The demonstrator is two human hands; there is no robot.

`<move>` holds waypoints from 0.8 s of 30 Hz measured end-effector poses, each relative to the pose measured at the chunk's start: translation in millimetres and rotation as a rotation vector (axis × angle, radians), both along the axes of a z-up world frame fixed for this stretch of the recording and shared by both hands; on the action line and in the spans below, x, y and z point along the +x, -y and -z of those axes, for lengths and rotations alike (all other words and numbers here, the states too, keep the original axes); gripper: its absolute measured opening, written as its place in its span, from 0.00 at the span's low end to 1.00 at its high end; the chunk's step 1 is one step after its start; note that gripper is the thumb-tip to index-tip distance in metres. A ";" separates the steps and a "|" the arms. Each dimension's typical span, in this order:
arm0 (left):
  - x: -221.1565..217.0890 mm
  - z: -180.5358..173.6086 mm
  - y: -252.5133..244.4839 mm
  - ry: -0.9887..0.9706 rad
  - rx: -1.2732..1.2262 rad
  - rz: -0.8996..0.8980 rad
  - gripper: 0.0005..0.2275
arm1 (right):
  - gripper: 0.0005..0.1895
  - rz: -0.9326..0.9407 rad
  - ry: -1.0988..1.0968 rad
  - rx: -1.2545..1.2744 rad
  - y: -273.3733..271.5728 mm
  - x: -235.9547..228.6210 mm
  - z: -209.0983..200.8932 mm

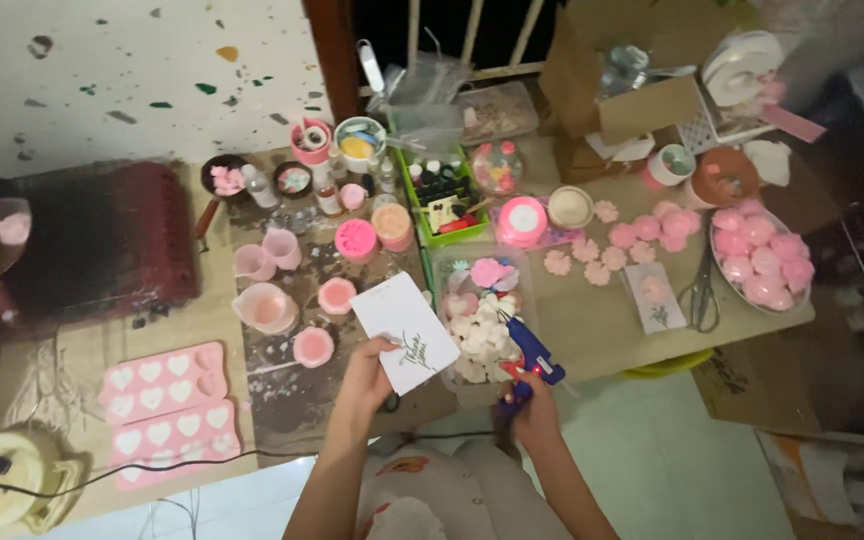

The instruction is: Glue decorative pink flower-shaped wax objects onto 'Thank you' gift cards.

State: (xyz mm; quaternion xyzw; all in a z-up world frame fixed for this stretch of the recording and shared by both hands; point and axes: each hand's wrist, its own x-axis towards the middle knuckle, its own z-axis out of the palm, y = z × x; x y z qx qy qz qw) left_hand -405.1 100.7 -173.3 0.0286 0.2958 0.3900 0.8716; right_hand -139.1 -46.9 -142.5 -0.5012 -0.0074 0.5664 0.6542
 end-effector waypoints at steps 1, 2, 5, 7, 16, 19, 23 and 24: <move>3.8 1.4 -1.1 0.000 -0.001 0.010 0.11 | 0.12 0.010 0.000 -0.001 2.5 6.7 15.5; 7.1 2.9 -2.0 -0.028 -0.004 0.024 0.13 | 0.12 0.045 -0.039 -0.005 4.1 13.6 31.3; 29.7 3.1 -5.5 -0.170 0.042 0.045 0.16 | 0.12 0.119 -0.095 0.059 19.3 34.1 73.9; 48.2 8.9 -5.3 -0.284 0.091 0.053 0.19 | 0.12 0.158 -0.110 0.126 28.1 43.8 93.7; 92.3 20.8 3.2 -0.675 -0.050 0.143 0.30 | 0.13 0.209 -0.388 -0.110 -10.9 31.1 100.3; 85.5 93.0 3.5 -0.693 0.080 0.058 0.29 | 0.15 0.067 -0.400 0.059 -27.5 24.0 79.5; 94.7 97.4 -3.7 -0.968 0.454 0.138 0.26 | 0.09 0.147 -0.546 0.086 -18.0 28.9 66.9; 99.1 83.5 -6.4 -1.071 0.570 0.201 0.25 | 0.09 0.161 -0.614 0.136 -12.6 30.4 67.1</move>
